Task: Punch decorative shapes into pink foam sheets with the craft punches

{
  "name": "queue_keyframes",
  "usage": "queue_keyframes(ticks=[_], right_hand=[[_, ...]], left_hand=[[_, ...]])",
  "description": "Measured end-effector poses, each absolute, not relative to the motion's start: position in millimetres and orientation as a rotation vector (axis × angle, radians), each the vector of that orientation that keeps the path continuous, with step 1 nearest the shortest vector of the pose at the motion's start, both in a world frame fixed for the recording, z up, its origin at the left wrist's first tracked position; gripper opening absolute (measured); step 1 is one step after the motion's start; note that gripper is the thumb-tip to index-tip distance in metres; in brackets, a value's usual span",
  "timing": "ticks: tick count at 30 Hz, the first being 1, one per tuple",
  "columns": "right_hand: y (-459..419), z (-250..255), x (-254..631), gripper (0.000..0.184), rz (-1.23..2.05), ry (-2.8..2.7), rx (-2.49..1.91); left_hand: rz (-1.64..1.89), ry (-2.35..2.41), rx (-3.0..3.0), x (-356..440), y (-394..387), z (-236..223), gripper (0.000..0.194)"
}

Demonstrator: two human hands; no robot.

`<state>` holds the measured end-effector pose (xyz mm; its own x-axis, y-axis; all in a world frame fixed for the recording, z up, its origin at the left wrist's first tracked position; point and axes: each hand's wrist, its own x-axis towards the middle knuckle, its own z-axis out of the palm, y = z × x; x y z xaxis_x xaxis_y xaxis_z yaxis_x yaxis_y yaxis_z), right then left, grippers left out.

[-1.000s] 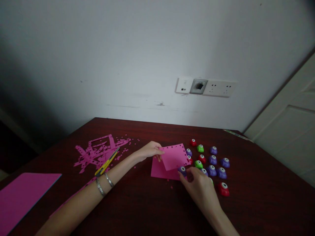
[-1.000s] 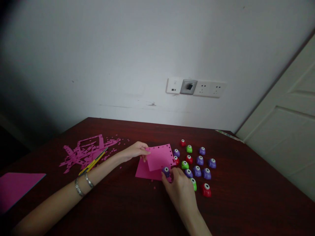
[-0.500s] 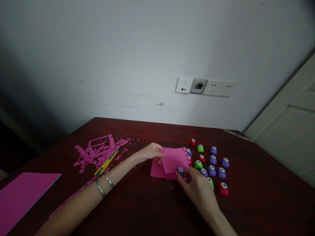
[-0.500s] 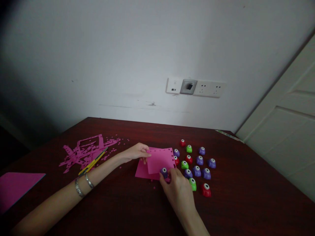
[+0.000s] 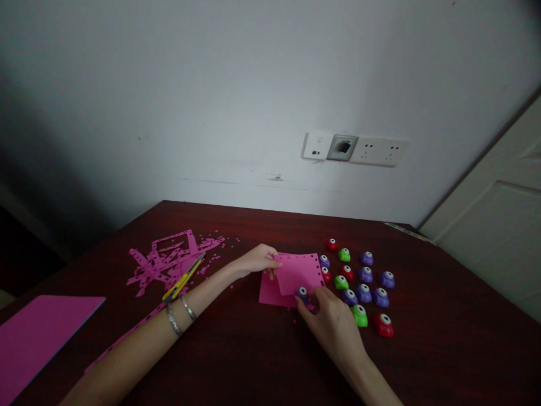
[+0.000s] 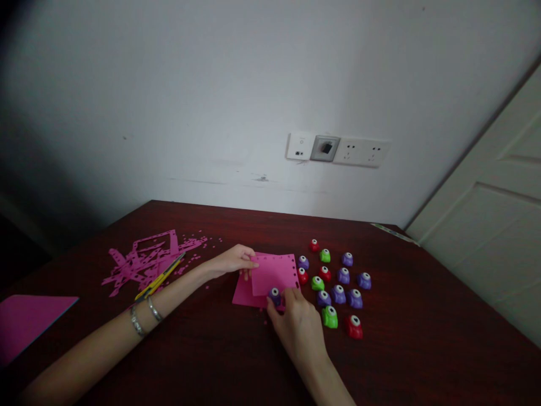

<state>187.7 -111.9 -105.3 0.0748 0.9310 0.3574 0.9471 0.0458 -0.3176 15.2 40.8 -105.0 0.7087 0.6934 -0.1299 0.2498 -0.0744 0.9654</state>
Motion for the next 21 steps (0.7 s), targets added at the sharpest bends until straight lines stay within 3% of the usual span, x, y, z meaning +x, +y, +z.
queue_keyframes(ticks=[21], right_hand=[[-113.0,-105.2,185.4,0.021,-0.018,-1.865,-1.857]], left_hand=[[0.403,0.768,1.593,13.8,43.2,-106.1,0.024]])
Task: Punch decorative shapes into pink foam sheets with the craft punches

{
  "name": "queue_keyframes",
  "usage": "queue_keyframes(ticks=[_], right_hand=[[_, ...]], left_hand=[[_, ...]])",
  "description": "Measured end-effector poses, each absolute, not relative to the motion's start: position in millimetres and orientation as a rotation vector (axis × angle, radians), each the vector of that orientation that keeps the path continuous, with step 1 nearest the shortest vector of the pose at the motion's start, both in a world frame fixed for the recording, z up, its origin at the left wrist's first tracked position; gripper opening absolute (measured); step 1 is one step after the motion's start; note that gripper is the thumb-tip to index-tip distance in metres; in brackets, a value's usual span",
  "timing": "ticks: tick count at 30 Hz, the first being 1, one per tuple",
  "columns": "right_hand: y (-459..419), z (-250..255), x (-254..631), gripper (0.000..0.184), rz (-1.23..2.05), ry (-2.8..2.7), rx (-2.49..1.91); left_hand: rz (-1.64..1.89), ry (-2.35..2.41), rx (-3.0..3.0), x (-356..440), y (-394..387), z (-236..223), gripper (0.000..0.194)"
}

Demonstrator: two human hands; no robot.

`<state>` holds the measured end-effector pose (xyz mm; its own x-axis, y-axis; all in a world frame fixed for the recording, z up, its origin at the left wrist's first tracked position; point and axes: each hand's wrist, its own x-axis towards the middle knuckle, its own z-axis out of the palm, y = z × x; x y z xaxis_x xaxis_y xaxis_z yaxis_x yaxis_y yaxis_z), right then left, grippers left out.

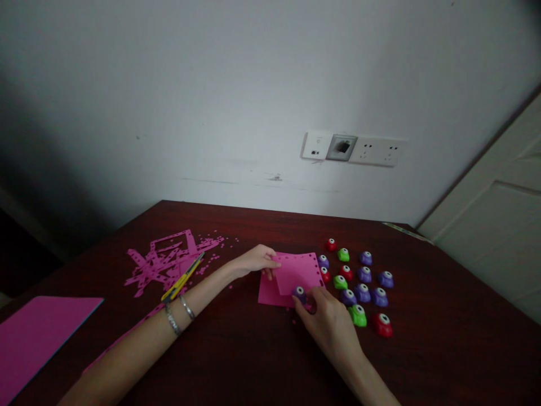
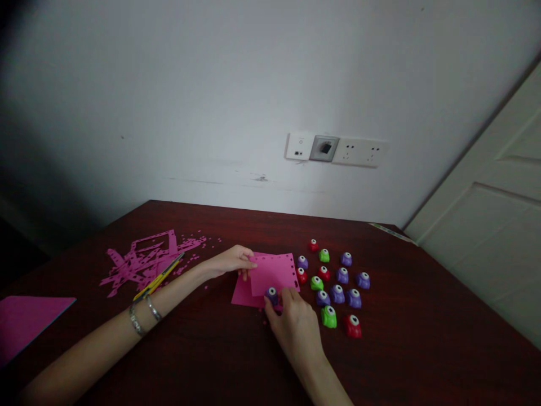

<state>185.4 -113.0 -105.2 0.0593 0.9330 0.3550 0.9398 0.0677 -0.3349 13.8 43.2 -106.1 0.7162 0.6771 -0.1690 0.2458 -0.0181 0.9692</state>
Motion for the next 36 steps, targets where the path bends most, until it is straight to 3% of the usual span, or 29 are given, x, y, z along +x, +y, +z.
queue_keyframes(ticks=[21,36], right_hand=[[-112,-110,184,0.022,-0.027,-1.873,-1.744],[-110,-112,195,0.023,0.224,-1.719,-1.651]], left_hand=[[0.368,0.788,1.607,14,44,-107,0.029],[0.397,0.738,1.574,14,43,-101,0.021]])
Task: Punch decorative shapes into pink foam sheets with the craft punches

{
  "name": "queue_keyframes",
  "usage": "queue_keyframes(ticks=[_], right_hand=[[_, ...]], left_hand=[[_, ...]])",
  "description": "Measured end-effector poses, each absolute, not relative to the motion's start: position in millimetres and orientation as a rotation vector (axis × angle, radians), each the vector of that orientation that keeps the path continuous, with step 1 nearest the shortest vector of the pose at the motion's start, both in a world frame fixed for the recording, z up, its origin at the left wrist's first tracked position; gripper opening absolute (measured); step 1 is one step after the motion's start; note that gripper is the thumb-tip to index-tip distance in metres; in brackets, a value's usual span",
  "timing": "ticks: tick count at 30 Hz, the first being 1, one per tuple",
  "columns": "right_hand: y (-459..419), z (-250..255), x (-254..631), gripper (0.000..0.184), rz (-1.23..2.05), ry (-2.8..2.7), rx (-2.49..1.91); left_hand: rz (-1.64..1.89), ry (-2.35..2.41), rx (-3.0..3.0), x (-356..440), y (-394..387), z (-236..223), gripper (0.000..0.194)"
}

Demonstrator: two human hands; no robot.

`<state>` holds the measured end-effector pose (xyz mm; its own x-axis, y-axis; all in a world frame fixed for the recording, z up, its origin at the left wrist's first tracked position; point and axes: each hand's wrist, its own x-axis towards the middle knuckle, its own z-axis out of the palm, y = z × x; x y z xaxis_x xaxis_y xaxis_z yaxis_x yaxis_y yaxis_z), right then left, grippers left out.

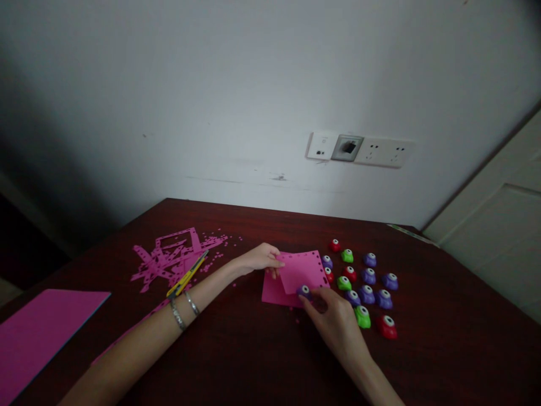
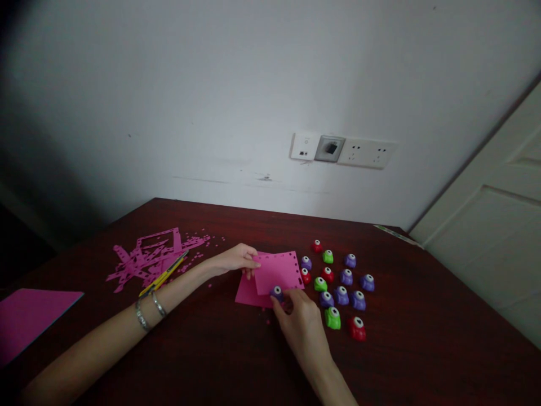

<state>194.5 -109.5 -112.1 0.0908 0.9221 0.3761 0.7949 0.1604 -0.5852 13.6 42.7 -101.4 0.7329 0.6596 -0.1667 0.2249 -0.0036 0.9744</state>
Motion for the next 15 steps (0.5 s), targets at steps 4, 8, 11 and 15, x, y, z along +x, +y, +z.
queue_keyframes(ticks=[4,8,11,15], right_hand=[[-110.5,-111.2,195.2,0.021,0.2,-1.719,-1.674],[-110.4,-112.0,197.4,0.022,0.128,-1.725,-1.675],[-110.2,-113.4,199.8,0.022,0.088,-1.724,-1.656],[-110.9,-113.3,201.8,0.022,0.06,-1.715,-1.677]], left_hand=[[0.402,0.704,1.551,14.4,44.8,-104.5,0.02],[0.424,0.69,1.544,14.5,42.4,-102.2,0.022],[0.431,0.691,1.548,14.7,39.8,-99.2,0.024],[0.439,0.691,1.532,15.4,38.3,-97.7,0.028]])
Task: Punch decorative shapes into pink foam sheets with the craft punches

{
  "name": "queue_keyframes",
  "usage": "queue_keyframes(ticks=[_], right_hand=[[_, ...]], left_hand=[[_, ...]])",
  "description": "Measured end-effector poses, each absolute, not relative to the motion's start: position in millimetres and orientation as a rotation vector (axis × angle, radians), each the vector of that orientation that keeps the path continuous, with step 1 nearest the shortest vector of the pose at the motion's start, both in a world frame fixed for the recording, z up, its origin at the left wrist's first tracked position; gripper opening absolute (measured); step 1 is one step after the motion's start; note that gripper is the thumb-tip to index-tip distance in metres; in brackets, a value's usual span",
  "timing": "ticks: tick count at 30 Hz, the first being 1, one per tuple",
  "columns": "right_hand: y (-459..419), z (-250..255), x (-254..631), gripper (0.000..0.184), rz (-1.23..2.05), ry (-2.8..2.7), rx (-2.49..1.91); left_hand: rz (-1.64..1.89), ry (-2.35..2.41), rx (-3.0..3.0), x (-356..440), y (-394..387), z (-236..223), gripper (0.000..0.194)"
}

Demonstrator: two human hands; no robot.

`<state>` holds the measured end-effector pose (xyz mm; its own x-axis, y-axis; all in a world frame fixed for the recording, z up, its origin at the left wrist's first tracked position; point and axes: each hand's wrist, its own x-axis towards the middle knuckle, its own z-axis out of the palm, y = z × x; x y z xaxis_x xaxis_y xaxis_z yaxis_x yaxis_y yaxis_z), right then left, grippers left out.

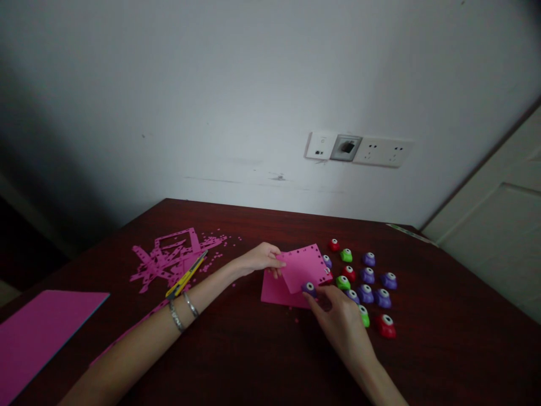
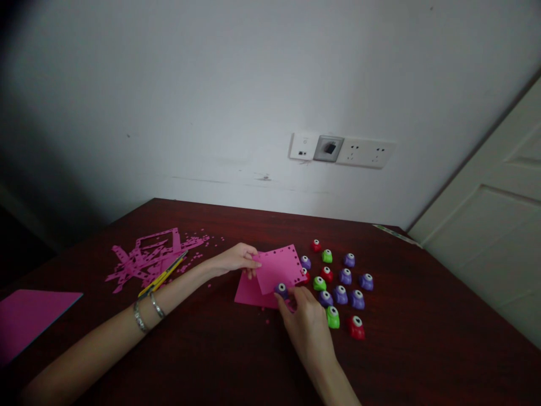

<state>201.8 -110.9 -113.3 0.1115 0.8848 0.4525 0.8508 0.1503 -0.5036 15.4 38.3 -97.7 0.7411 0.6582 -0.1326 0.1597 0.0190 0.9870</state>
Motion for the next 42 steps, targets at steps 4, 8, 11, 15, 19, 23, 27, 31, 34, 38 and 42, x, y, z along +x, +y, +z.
queue_keyframes(ticks=[4,8,11,15,19,23,27,31,34,38,42], right_hand=[[-111,-112,203,0.02,0.039,-1.717,-1.68],[-111,-112,203,0.02,-0.006,-1.734,-1.673],[-111,-112,202,0.019,-0.014,-1.76,-1.669],[-112,-112,200,0.019,-0.018,-1.781,-1.666],[-113,-111,199,0.019,0.009,-1.767,-1.655],[-112,-112,200,0.019,0.097,-1.717,-1.645],[-109,-112,204,0.022,0.225,-1.641,-1.644],[-106,-108,207,0.025,0.259,-1.564,-1.667],[-106,-104,208,0.025,0.259,-1.54,-1.68],[-107,-103,207,0.026,0.251,-1.54,-1.667],[-110,-107,205,0.025,0.195,-1.566,-1.619]], left_hand=[[0.446,0.681,1.525,16,38,-98,0.031],[0.462,0.668,1.534,17,38,-97,0.032],[0.466,0.669,1.538,18,37,-96,0.031],[0.463,0.669,1.531,20,36,-95,0.029],[0.452,0.674,1.532,19,37,-96,0.029],[0.425,0.692,1.525,17,39,-97,0.029],[0.419,0.729,1.513,17,37,-94,0.026],[0.415,0.727,1.506,17,34,-90,0.023],[0.416,0.696,1.519,16,34,-89,0.023],[0.422,0.688,1.521,15,35,-89,0.024],[0.442,0.689,1.521,16,33,-87,0.025]])
